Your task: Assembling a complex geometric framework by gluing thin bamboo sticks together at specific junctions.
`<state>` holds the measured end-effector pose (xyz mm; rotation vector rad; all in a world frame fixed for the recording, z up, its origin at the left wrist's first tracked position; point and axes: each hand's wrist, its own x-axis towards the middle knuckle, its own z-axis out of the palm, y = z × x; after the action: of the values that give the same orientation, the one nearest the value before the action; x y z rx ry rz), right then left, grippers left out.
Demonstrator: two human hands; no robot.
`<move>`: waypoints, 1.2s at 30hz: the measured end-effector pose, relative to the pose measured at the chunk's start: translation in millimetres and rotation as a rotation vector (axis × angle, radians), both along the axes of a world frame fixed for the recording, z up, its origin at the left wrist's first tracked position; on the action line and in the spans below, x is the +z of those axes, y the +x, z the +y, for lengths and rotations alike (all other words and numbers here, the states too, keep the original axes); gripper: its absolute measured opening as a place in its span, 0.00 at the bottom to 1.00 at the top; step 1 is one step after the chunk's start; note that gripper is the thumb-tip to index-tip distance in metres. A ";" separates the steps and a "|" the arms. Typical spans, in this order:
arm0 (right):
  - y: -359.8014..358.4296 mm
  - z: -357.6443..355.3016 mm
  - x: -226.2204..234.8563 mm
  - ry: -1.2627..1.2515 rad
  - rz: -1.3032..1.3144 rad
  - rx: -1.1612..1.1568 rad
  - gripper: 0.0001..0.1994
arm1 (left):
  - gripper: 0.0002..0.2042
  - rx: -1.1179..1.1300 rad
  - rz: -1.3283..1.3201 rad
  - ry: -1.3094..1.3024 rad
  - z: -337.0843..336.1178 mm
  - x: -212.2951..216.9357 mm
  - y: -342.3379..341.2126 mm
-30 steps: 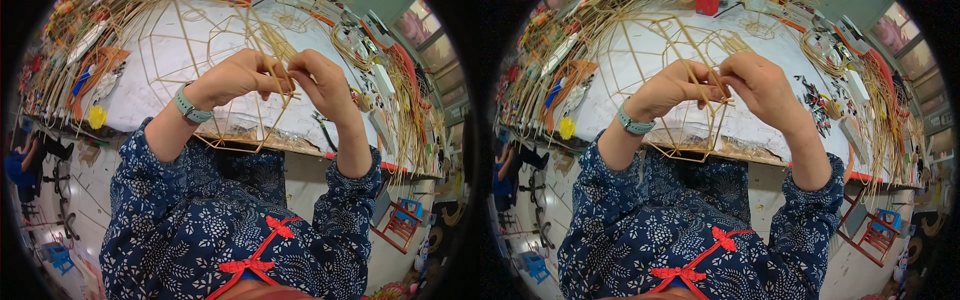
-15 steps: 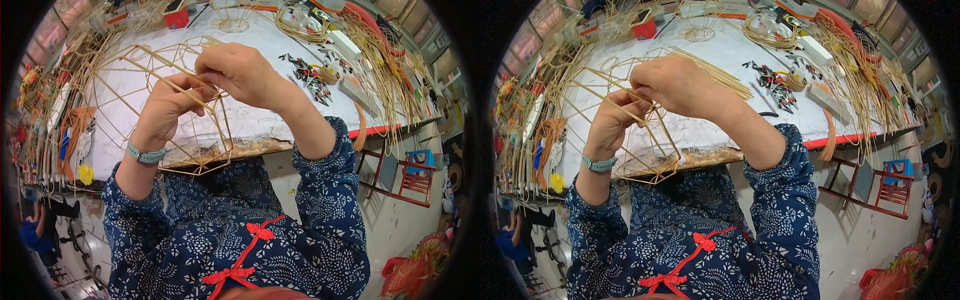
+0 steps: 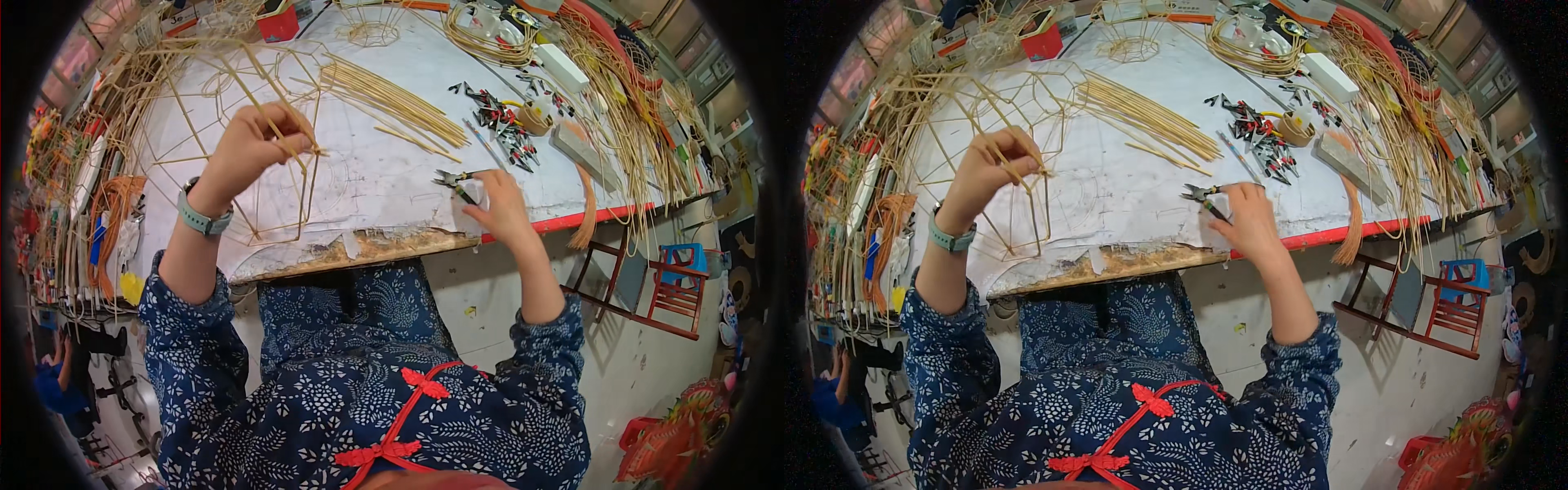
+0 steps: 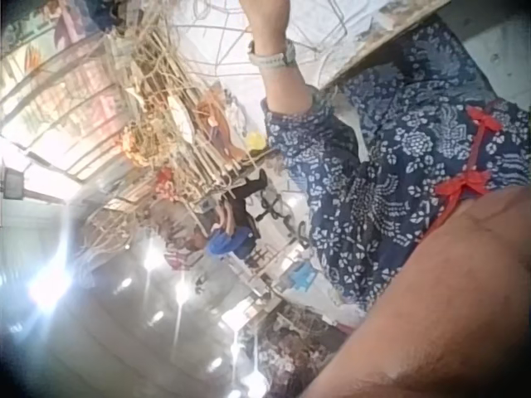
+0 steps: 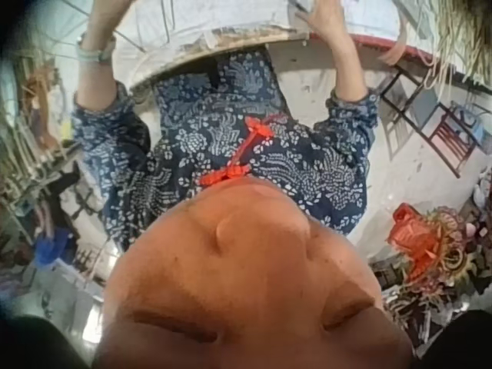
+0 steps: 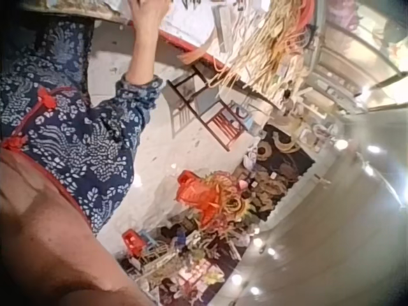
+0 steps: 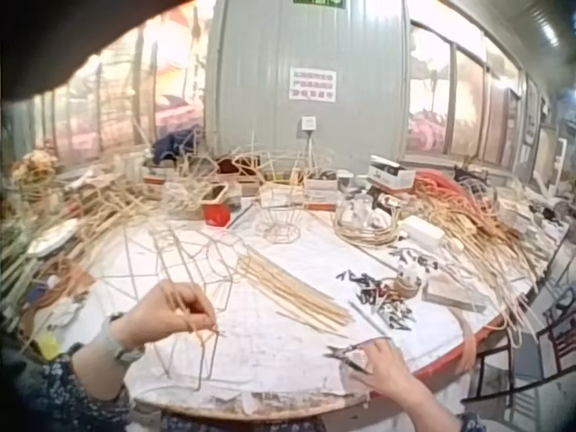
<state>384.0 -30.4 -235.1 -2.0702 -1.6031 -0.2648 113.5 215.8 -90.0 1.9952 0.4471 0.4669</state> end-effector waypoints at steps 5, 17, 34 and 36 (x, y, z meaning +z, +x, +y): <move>17.5 4.3 -42.3 -0.087 0.381 -0.037 0.16 | 0.04 -0.032 -0.074 0.207 -19.0 -15.2 2.8; 297.8 44.8 -53.0 0.408 0.104 -0.685 0.32 | 0.04 0.101 -0.261 0.185 -23.9 -9.6 -17.6; -80.3 32.7 74.2 0.362 0.968 0.257 0.19 | 0.02 0.142 -0.319 0.331 -41.2 -32.9 -2.4; -117.1 22.7 73.4 0.375 1.056 0.270 0.19 | 0.02 0.142 -0.312 0.358 -41.5 -33.1 1.1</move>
<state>266.9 -7.7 -161.7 -1.2863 -1.0165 0.5129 114.6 174.3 -123.1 2.1858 0.3257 0.9885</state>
